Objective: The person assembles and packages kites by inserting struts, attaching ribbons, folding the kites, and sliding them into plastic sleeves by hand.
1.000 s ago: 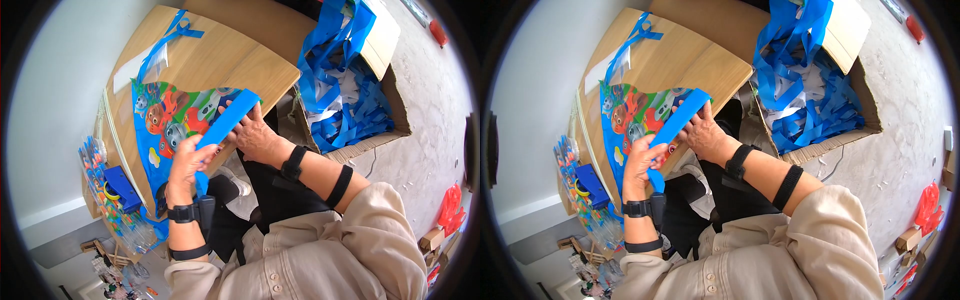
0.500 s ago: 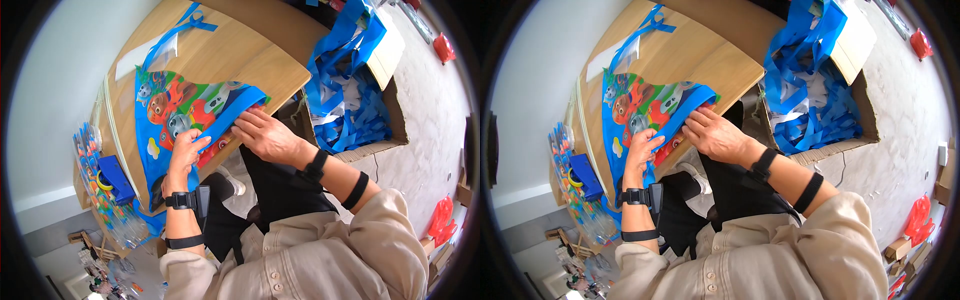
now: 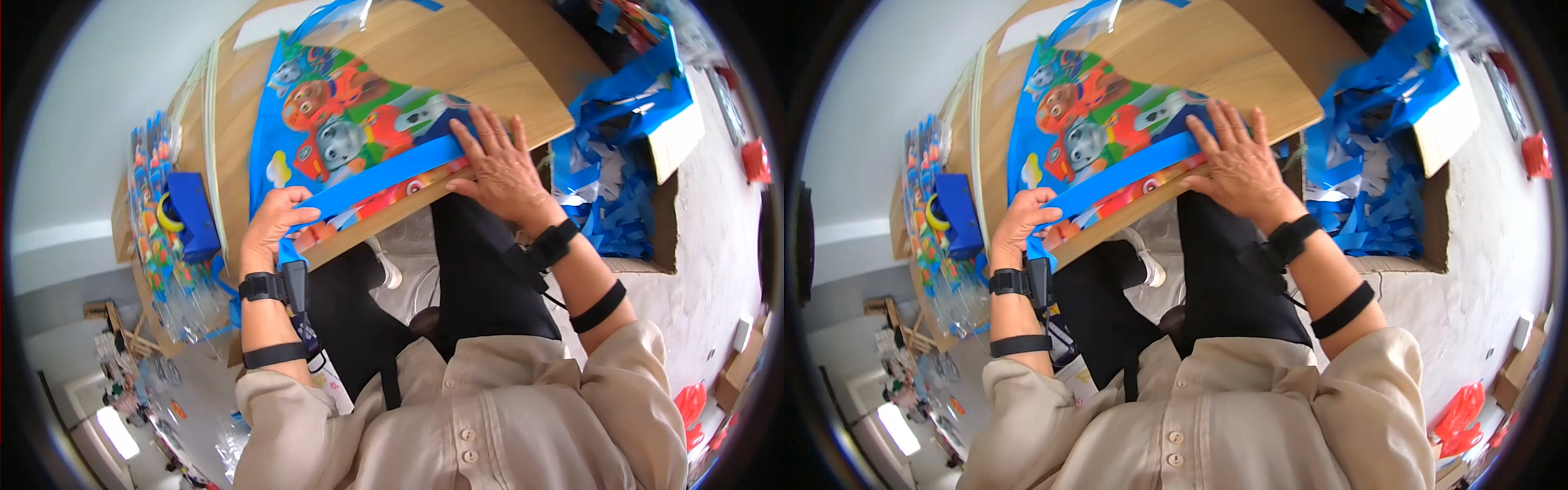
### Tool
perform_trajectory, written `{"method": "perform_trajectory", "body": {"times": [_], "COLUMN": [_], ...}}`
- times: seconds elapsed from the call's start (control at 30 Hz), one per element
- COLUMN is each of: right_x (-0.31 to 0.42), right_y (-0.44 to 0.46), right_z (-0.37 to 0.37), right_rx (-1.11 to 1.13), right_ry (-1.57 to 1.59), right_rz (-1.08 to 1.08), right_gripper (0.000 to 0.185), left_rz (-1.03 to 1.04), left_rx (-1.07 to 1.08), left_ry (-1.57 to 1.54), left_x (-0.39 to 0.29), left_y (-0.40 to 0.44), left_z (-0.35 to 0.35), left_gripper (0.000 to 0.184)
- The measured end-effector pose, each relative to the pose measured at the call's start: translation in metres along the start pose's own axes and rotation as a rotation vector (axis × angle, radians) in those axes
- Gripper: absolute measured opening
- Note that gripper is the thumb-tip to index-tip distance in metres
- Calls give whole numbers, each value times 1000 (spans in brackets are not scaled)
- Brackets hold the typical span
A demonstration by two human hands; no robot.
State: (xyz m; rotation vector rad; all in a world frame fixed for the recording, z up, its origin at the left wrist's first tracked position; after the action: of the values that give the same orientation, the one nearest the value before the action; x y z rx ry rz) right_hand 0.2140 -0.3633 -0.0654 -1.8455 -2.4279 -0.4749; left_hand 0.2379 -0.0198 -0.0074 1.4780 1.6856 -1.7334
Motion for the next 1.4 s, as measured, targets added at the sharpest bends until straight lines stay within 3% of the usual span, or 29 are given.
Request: {"method": "perform_trajectory", "body": {"times": [0.2,0.37,0.53,0.6,0.7,0.83,1.0,1.23,1.33,1.37,1.4], "right_x": [4,5,3,2,1,0,0,26,107,142,162], "right_y": [2,4,5,5,5,6,6,8,14,16,9], "right_z": [-2,-1,2,3,4,4,5,-2,-15,-17,-2], "right_rx": [55,91,116,120,122,123,125,68,20,117,71], "right_ry": [-42,-82,-135,-142,-155,-162,-155,-152,93,140,241], "right_rz": [6,-9,-35,-19,-32,-47,-46,-18,-353,-401,-483], "right_gripper": [84,88,88,89,89,89,89,96,98,95,88], "left_rz": [117,297,215,361,410,450,326,298,282,282,323], "left_rx": [-244,-329,-302,-184,-304,-275,-316,-348,-337,-335,-354], "left_ry": [94,200,54,70,82,115,558,765,755,760,755], "left_x": [69,83,95,100,80,89,90,76,74,75,79], "left_y": [-50,-59,-65,-62,-72,-61,-53,-56,-57,-56,-55], "left_z": [-64,-54,-63,-69,-57,-65,-59,-48,-47,-48,-48], "left_gripper": [14,40,39,35,34,29,22,18,18,18,21]}}
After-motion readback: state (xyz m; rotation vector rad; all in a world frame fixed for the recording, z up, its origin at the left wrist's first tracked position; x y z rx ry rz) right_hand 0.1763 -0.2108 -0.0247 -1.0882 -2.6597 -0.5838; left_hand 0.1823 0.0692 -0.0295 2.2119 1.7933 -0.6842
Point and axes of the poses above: each hand's wrist, its own y-axis towards the middle knuckle, its own z-axis out of the palm, x = y × z, the point moved 2 cm from there along y, towards the middle knuckle, and after that the axes turned 4 degrees about z, right-handed, at the moved point
